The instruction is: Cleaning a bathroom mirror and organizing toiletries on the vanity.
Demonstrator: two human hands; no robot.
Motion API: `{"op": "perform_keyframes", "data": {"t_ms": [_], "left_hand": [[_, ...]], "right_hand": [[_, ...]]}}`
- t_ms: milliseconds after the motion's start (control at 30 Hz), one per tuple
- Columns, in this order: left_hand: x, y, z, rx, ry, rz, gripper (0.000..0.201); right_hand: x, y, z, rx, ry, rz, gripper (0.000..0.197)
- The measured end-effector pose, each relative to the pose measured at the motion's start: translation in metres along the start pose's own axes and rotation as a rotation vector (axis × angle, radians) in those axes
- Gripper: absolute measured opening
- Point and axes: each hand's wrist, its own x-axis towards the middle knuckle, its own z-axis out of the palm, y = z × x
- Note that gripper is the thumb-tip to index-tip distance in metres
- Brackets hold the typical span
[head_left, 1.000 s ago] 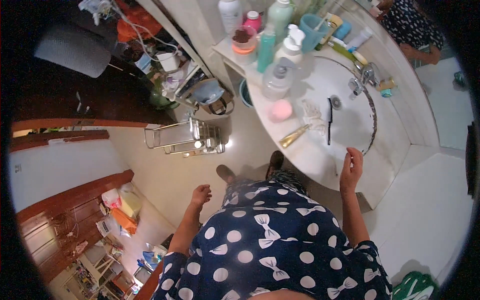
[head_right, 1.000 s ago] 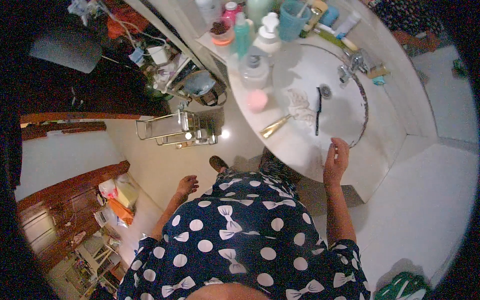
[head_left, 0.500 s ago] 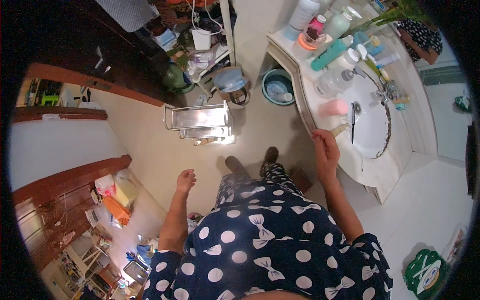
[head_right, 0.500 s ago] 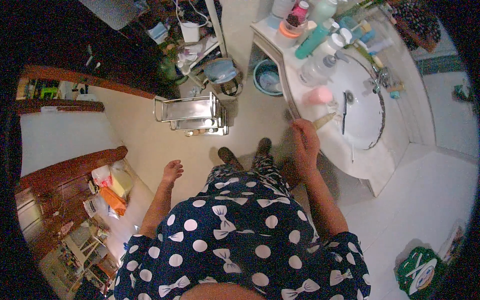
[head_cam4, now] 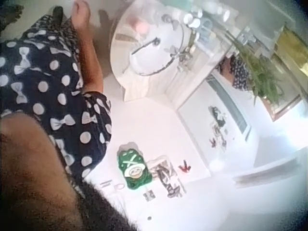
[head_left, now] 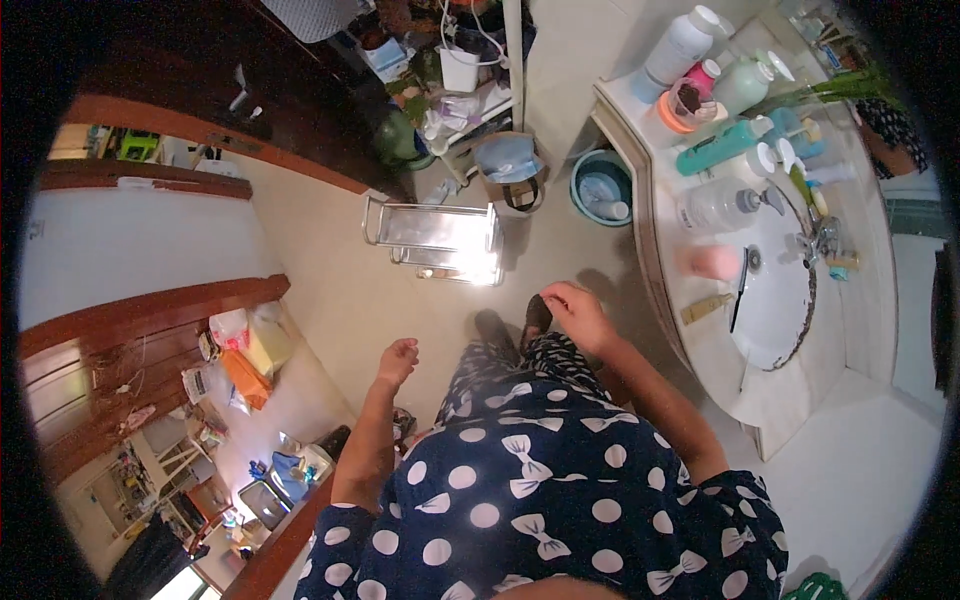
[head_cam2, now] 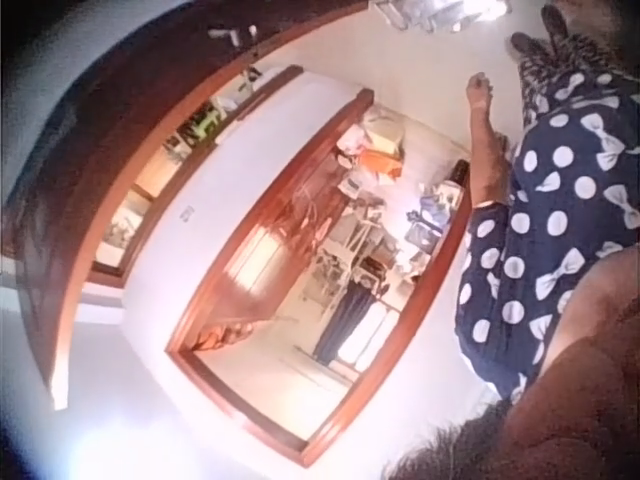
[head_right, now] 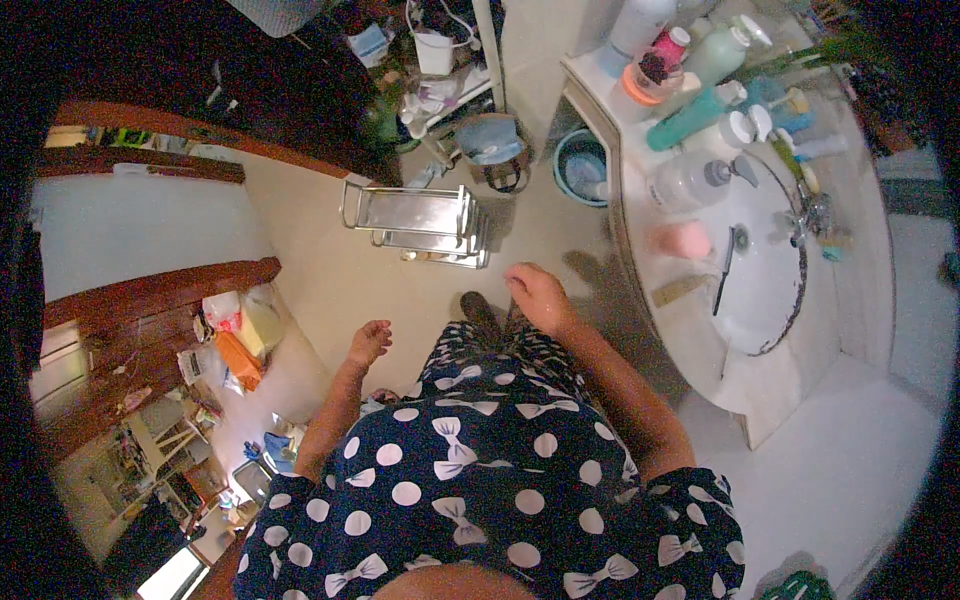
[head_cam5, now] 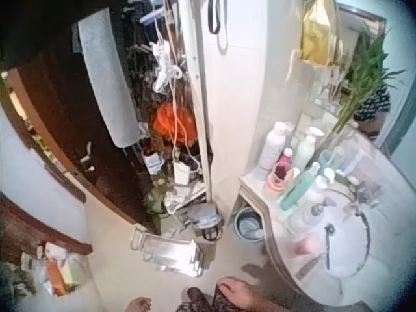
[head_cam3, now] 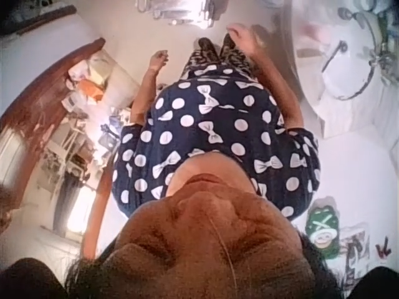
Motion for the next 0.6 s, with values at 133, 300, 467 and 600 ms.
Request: {"op": "perform_keyframes", "data": {"t_ms": [133,300,467,600], "left_hand": [[0.027,0.013,-0.023,-0.022,0.011,-0.029,0.025],[0.094,0.037,-0.069,0.055,0.011,0.037,0.033],[0.181,0.036,-0.141,0.34,0.203,0.236,0.047],[0.242,0.088,-0.138,0.34,0.237,0.283,0.064]], "right_hand": [[0.017,0.024,0.022,-0.061,-0.056,-0.034,0.016],[0.043,0.033,0.049,-0.089,-0.048,0.017,0.017],[0.093,0.031,0.111,0.022,0.025,0.25,0.033],[0.132,0.093,0.149,-0.042,0.261,0.193,0.048]]}}
